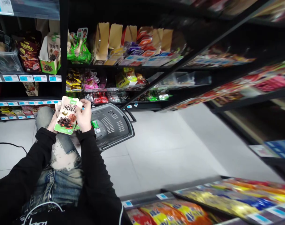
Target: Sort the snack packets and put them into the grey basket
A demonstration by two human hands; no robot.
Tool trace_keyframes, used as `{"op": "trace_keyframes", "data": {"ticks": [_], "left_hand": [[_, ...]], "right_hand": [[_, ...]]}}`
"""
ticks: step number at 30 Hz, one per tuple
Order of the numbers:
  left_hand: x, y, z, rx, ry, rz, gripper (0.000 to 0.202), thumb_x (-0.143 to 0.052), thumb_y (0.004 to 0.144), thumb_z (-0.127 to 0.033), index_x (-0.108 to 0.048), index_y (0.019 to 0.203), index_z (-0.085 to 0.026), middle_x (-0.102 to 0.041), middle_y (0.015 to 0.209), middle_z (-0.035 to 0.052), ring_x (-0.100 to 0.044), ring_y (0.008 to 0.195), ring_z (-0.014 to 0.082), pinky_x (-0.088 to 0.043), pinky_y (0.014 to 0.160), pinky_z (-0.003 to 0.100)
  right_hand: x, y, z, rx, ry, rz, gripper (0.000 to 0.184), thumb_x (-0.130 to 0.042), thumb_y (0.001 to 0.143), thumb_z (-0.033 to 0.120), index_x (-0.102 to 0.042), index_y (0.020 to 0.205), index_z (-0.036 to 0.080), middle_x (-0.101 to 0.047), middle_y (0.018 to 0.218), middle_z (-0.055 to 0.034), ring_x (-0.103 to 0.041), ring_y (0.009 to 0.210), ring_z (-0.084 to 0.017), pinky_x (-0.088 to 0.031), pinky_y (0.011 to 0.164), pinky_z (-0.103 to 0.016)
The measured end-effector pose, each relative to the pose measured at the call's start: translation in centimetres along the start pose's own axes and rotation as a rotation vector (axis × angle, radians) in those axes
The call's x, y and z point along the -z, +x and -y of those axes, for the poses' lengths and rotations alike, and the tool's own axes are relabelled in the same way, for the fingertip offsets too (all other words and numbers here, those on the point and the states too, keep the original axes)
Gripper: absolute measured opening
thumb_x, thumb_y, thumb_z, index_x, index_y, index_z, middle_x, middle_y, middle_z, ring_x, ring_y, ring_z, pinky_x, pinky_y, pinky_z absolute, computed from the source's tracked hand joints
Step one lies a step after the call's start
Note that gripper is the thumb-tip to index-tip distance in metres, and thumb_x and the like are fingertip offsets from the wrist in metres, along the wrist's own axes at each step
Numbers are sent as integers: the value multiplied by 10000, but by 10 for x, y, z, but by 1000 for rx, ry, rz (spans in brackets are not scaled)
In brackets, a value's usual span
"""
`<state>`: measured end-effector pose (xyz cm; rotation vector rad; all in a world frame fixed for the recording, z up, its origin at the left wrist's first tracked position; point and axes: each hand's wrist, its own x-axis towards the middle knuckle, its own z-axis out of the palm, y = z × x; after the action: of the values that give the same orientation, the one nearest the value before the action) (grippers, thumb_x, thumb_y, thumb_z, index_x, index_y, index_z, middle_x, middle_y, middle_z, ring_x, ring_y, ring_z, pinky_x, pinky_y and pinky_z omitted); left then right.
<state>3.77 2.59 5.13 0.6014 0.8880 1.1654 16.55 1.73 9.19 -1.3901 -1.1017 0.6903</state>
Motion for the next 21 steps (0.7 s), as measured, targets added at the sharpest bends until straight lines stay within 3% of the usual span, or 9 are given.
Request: {"op": "trace_keyframes", "data": {"ticks": [3,6,9,12,16,21], "left_hand": [[-1,-4,-2,-30,0,26,635,-826,493,-242,-567,1071,-196,-650,1164,83,-501,1230,315,-395,1046,419],[-2,-7,-5,-57,3,43,599,-803,500,-204,-564,1049,-189,-662,1149,68,-483,1250,298,-360,1069,399],[-3,-9,-7,-36,0,50,618,-772,481,-141,-546,1055,-175,-680,1096,73,-547,1177,298,-368,1050,427],[-4,-10,-9,-11,14,57,642,-748,460,-98,-535,1063,-158,-695,1031,74,-596,1097,304,-394,1014,457],[-5,-11,-9,4,-5,56,622,-743,461,-91,-530,1042,-157,-702,1001,69,-603,1084,300,-402,1002,455],[-3,-12,-7,0,-12,57,606,-740,460,-85,-526,1023,-159,-707,995,68,-606,1083,298,-406,999,455]], "right_hand": [[6,1,-4,22,-29,-58,321,-500,787,299,-412,1077,194,-585,1042,-97,-589,996,-183,-463,975,-378],[15,0,-3,-98,101,-90,389,-492,789,309,-412,1145,173,-607,1089,-114,-598,1058,-197,-462,992,-396],[29,0,4,-225,312,47,354,-547,738,270,-504,1070,155,-639,1121,-133,-617,1073,-223,-472,995,-402],[42,3,7,-239,420,117,297,-615,706,285,-590,979,170,-677,1090,-114,-632,1062,-243,-482,995,-407],[47,8,-10,-225,486,-53,283,-641,714,387,-615,908,183,-697,1030,-90,-634,1061,-233,-529,937,-373],[51,9,-31,-409,672,-163,162,-628,751,320,-540,797,192,-694,839,-46,-669,856,-168,-560,813,-338]]}}
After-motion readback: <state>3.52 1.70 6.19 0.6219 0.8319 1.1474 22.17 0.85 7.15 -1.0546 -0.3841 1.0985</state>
